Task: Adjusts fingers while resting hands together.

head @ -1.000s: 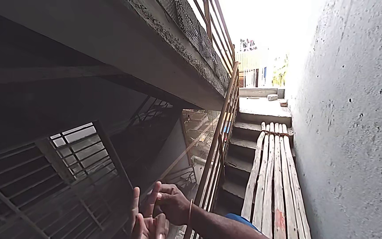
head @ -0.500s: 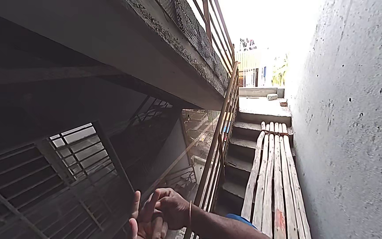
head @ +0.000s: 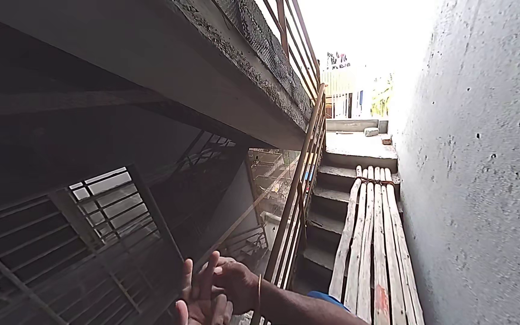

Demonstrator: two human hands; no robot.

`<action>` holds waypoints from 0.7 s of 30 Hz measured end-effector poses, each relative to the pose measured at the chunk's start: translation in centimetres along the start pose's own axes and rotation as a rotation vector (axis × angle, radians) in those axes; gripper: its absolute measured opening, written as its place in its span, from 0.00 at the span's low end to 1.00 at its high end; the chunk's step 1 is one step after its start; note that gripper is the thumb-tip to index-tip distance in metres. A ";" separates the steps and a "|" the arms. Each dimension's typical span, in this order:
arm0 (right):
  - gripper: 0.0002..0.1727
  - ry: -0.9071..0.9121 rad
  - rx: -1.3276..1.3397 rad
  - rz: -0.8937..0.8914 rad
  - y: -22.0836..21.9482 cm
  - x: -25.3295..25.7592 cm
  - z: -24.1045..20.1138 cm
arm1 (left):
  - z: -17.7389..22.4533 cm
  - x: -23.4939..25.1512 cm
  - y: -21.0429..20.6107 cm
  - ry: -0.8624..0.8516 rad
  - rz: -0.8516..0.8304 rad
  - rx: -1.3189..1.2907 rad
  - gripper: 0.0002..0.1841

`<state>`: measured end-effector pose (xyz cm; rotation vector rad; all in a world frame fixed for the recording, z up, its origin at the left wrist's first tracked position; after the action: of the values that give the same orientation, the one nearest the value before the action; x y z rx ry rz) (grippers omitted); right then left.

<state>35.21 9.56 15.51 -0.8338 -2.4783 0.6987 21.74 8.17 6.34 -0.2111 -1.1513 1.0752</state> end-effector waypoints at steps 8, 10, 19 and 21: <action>0.16 0.019 0.082 -0.028 0.1 0.2 -0.1 | -0.1 -0.1 0.0 -0.009 0.018 0.013 0.28; 0.17 0.044 0.077 -0.032 0.1 0.2 0.0 | -0.2 -0.1 -0.1 -0.017 0.031 0.004 0.27; 0.17 0.013 -0.023 -0.054 -0.2 -0.1 0.0 | -0.2 -0.1 0.0 -0.033 0.056 0.011 0.26; 0.19 0.008 -0.011 -0.053 -0.2 -0.1 0.0 | -0.3 -0.1 0.1 -0.041 0.047 -0.005 0.26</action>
<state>35.13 9.36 15.59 -0.7701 -2.4895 0.6624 21.96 8.27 6.13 -0.2223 -1.1907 1.1224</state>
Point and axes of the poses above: each hand's wrist, its own x-axis towards the middle knuckle, its own y-axis out of the back of the hand, z = x × y, the point moved 1 cm from there along x, towards the middle knuckle, and after that the axes turned 1 degree about -x, right-handed, at the moved point
